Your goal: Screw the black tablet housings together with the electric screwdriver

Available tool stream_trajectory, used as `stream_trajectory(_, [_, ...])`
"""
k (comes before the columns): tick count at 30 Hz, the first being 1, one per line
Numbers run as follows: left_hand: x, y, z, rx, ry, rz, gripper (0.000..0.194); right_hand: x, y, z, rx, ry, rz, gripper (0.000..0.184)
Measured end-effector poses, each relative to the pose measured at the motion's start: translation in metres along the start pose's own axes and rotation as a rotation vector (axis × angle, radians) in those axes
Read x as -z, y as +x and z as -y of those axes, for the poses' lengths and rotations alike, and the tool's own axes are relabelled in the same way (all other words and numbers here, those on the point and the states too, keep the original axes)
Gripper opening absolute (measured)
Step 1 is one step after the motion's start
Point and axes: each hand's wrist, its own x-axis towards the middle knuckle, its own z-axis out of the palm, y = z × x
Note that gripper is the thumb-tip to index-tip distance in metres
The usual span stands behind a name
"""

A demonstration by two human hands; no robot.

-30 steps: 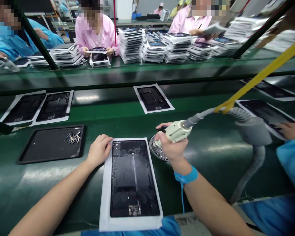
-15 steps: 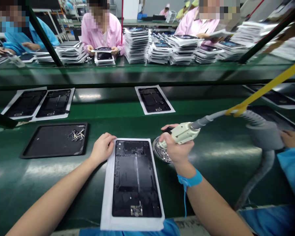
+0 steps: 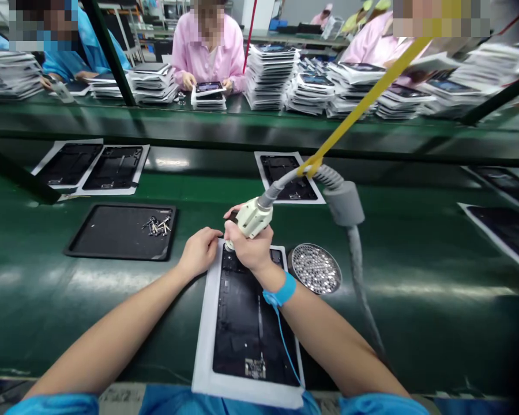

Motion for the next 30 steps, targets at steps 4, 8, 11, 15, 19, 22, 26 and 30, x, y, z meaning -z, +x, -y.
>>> stream_trajectory(4, [-0.003,0.0,-0.001,0.016,-0.037,0.008,0.025,-0.003,-0.002,-0.011,0.004,-0.009,0.019,0.019])
stream_trajectory(8, [-0.002,0.001,-0.003,0.039,-0.043,0.017,0.025,-0.003,-0.004,-0.015,-0.008,-0.018,0.033,0.02])
stream_trajectory(11, [-0.002,0.002,-0.004,0.049,-0.04,0.024,0.023,-0.003,-0.006,-0.017,-0.017,-0.028,0.044,0.021])
stream_trajectory(15, [-0.002,0.003,-0.002,0.041,-0.02,0.02,0.02,-0.006,-0.007,-0.018,-0.017,-0.076,0.035,0.022])
stream_trajectory(19, [0.001,0.0,0.002,0.015,0.002,0.018,0.021,-0.009,-0.005,-0.013,-0.03,-0.063,0.029,0.022])
stream_trajectory(22, [0.003,0.001,0.0,-0.052,0.067,-0.008,0.023,0.006,-0.001,-0.001,-0.056,0.005,-0.013,0.021])
stream_trajectory(26, [-0.004,0.014,-0.017,-0.185,0.208,0.059,0.024,0.061,0.0,0.024,-0.036,0.017,-0.14,0.02])
stream_trajectory(30, [-0.014,0.042,-0.044,-0.146,0.347,0.271,0.032,0.116,-0.001,0.037,0.056,-0.084,-0.292,0.017])
